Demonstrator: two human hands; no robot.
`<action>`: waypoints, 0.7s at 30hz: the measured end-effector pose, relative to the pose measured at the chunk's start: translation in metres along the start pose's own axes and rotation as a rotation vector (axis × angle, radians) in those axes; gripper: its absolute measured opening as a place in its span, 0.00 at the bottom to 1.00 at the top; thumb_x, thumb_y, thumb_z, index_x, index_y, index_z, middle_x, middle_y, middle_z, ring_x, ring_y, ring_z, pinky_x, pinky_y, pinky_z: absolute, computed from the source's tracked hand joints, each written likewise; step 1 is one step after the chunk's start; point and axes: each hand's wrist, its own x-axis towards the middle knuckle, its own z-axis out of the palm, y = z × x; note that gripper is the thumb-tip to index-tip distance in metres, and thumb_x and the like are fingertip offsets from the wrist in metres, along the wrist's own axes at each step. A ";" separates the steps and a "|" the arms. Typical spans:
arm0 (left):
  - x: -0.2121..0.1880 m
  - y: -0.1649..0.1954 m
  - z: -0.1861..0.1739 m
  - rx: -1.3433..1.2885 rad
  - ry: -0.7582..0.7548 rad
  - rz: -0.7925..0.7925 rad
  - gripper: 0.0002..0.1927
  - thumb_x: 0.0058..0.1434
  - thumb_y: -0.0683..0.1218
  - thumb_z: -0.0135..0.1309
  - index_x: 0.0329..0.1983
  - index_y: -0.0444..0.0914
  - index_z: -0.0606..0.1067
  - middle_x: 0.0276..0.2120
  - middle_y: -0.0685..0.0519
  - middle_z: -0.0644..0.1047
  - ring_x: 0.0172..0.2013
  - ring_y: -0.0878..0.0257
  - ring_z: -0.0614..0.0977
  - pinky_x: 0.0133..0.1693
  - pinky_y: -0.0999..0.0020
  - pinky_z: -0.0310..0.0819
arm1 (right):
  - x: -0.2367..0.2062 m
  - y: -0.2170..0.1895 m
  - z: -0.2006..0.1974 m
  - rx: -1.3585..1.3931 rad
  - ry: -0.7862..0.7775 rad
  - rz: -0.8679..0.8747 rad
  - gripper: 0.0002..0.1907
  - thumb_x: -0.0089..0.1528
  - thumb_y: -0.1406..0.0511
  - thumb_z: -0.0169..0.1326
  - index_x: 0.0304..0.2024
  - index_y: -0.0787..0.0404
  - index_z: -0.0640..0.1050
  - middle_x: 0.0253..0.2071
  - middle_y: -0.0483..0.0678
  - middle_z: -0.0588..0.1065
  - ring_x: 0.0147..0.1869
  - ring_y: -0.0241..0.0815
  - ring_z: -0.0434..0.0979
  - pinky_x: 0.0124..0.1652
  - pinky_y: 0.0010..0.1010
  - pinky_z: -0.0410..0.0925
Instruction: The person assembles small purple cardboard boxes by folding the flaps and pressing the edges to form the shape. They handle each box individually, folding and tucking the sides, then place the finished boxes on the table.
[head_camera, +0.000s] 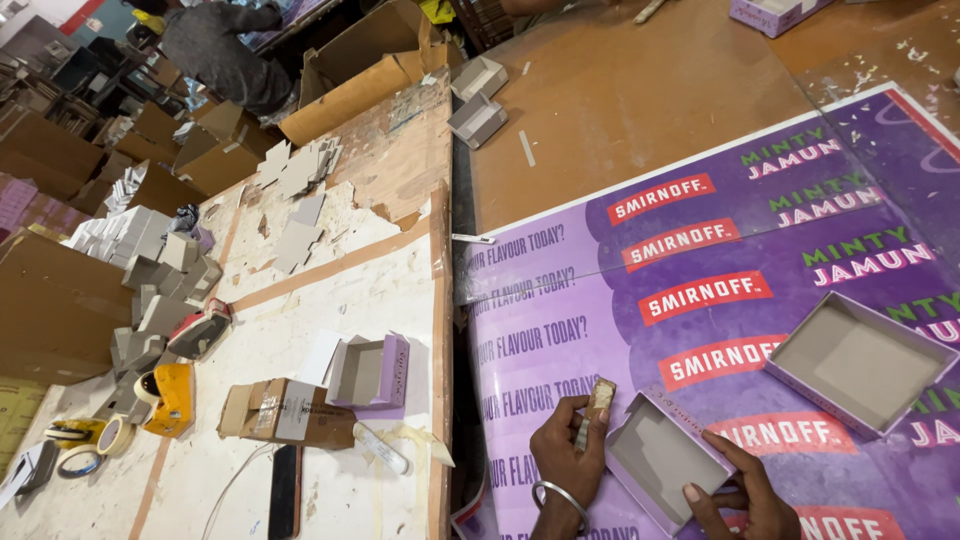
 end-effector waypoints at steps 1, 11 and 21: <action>0.000 0.000 0.001 0.003 0.002 0.001 0.11 0.59 0.47 0.63 0.41 0.35 0.81 0.18 0.51 0.79 0.18 0.65 0.79 0.22 0.68 0.70 | 0.001 0.001 0.000 -0.001 0.010 -0.029 0.34 0.54 0.65 0.61 0.64 0.60 0.70 0.47 0.58 0.82 0.45 0.46 0.88 0.43 0.36 0.81; -0.002 0.000 0.007 0.004 -0.017 -0.038 0.13 0.60 0.48 0.62 0.42 0.35 0.80 0.19 0.52 0.79 0.20 0.66 0.80 0.23 0.69 0.71 | -0.003 0.002 -0.005 -0.012 0.007 -0.085 0.34 0.54 0.64 0.62 0.63 0.61 0.71 0.46 0.59 0.82 0.46 0.46 0.87 0.43 0.35 0.81; -0.002 -0.004 0.010 0.097 0.021 0.049 0.12 0.60 0.49 0.63 0.40 0.37 0.81 0.19 0.52 0.79 0.19 0.64 0.79 0.22 0.67 0.70 | 0.012 -0.094 -0.032 -0.476 0.328 -0.916 0.52 0.51 0.42 0.61 0.70 0.52 0.57 0.69 0.63 0.58 0.76 0.64 0.55 0.66 0.69 0.56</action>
